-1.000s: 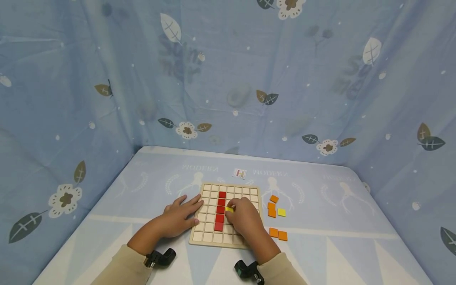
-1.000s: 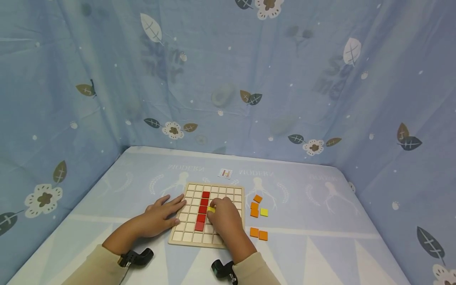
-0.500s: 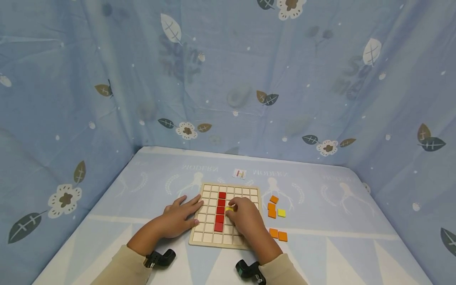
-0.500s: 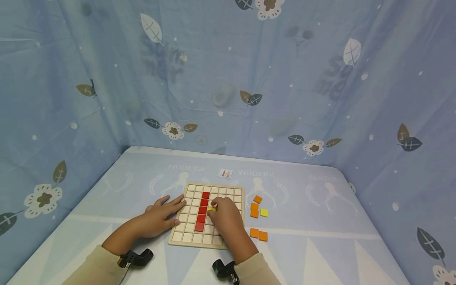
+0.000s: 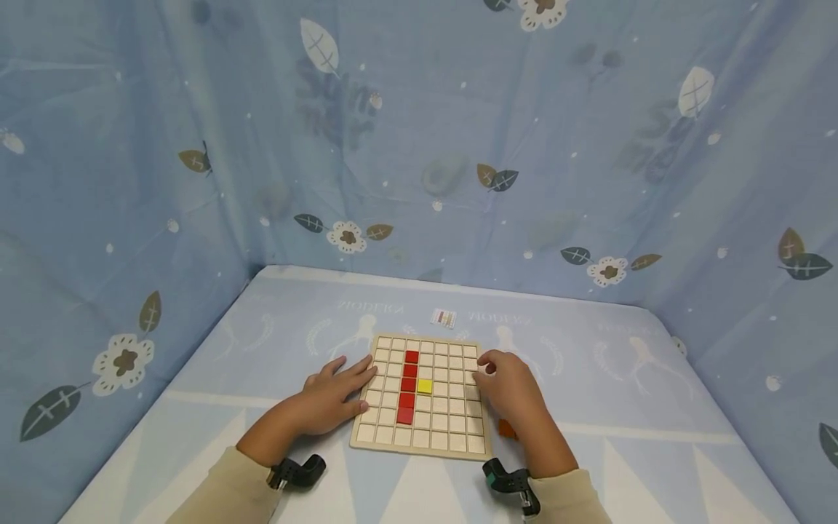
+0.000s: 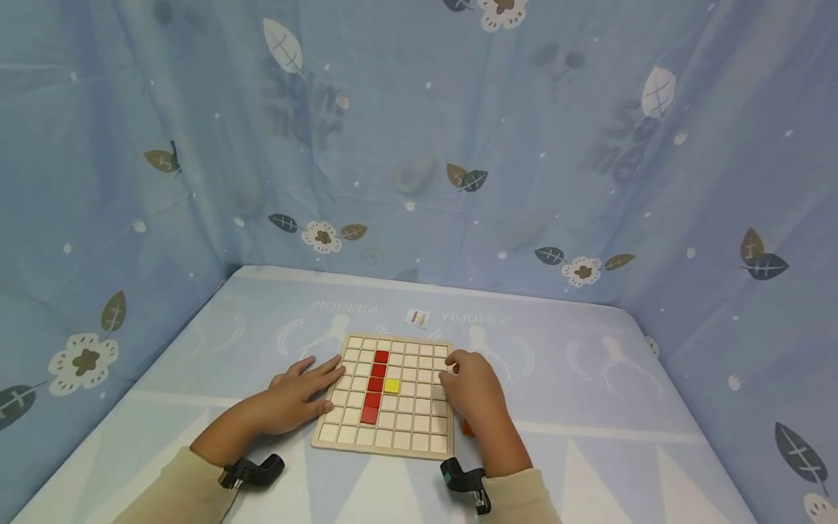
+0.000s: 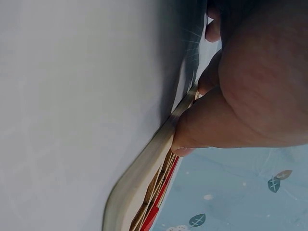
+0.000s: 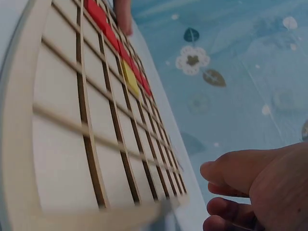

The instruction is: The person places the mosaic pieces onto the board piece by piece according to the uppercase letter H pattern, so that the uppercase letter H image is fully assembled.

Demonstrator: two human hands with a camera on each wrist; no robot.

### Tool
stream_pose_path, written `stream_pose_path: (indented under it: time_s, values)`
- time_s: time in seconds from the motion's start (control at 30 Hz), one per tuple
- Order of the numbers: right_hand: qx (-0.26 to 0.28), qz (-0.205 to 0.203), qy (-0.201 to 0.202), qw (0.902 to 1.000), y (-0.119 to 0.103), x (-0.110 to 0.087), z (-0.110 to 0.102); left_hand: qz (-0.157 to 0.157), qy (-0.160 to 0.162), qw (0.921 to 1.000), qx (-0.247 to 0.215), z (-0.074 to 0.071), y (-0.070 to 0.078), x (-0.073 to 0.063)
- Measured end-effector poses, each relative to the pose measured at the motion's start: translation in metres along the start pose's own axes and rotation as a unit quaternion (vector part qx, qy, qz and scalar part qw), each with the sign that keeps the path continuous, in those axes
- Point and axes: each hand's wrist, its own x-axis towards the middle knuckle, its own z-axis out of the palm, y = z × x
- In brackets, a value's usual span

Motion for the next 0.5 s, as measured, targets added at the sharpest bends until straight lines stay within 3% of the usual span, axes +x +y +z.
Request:
stream_pose_path:
  time_s: [0.27,0.5]
  values:
    - [-0.065,0.052,0.013,0.9964,0.036,0.001,-0.023,0.010,0.001,1.0000,0.001,-0.002,0.000,0.002]
    - [-0.073,0.090,-0.013,0.9932,0.055,-0.003,-0.021,0.006,-0.004,1.0000,0.000,-0.001,-0.003,-0.001]
